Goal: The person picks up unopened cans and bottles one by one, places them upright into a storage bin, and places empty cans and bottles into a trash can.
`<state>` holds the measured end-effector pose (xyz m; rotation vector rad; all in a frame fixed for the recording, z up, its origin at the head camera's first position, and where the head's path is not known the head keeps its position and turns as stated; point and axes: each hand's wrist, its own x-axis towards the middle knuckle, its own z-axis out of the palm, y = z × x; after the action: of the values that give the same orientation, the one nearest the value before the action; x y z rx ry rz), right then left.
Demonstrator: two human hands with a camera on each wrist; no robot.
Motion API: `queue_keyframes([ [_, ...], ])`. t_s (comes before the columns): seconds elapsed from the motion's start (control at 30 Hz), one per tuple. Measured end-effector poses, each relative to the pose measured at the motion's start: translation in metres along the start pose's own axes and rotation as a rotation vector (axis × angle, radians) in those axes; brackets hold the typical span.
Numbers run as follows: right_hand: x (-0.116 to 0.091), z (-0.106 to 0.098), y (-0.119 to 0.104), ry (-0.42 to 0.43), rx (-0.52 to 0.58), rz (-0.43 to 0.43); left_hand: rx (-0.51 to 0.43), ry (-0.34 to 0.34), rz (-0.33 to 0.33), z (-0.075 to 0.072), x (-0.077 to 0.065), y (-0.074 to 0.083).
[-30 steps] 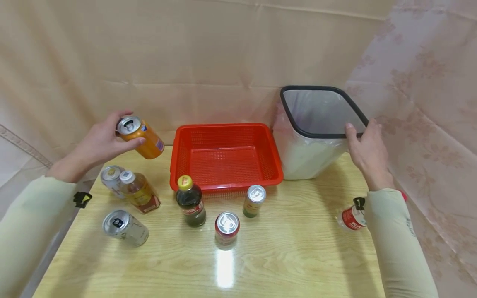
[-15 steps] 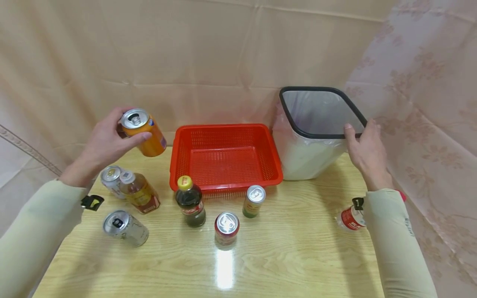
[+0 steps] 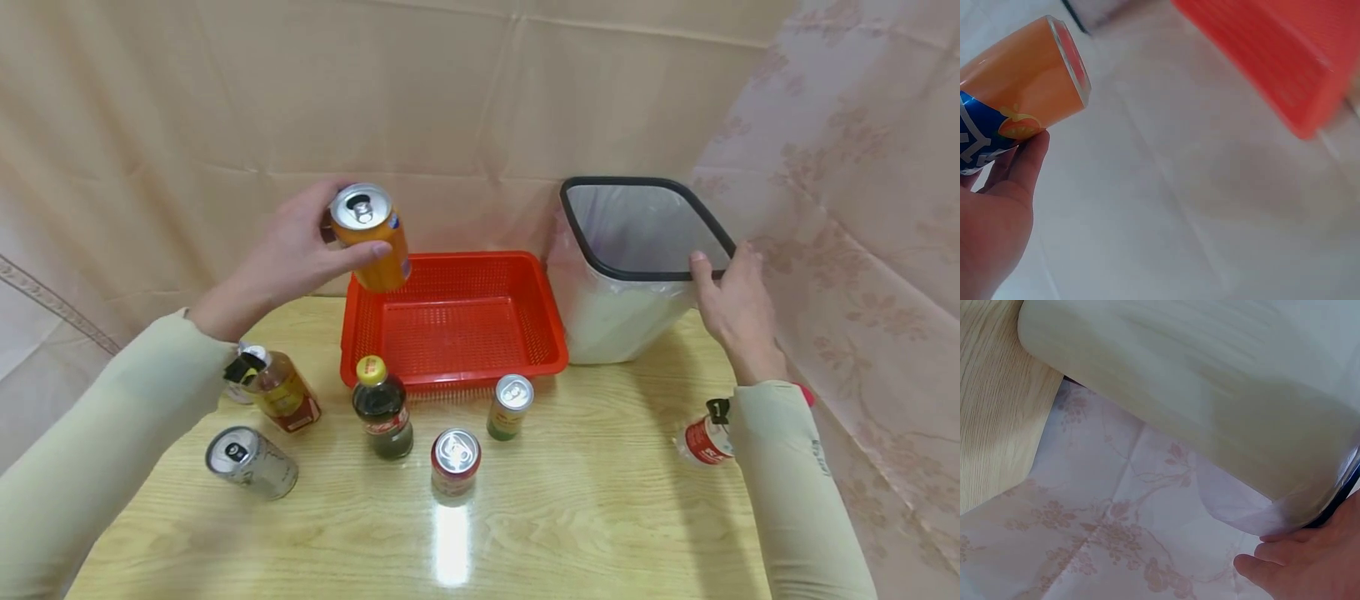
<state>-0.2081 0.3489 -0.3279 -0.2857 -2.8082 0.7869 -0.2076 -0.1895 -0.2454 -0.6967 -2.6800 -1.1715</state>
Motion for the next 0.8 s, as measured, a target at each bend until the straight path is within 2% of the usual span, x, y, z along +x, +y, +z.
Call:
queue_keyframes([
  [0.13,0.000,0.001,-0.003,0.014,-0.004,-0.006,-0.022,-0.017,0.127,0.015,0.027,0.024],
  [0.27,0.000,0.004,-0.006,0.013,-0.004,-0.008,-0.032,-0.047,0.201,0.034,0.053,0.046],
  [0.4,0.000,0.005,-0.007,0.004,-0.006,-0.006,-0.055,-0.069,0.211,0.053,0.076,0.065],
  [0.53,0.000,0.004,-0.007,0.004,-0.005,-0.004,-0.058,-0.079,0.190,0.074,0.095,0.086],
  [0.8,-0.002,0.000,-0.006,0.010,-0.012,0.011,-0.026,-0.134,0.203,0.124,0.124,0.120],
])
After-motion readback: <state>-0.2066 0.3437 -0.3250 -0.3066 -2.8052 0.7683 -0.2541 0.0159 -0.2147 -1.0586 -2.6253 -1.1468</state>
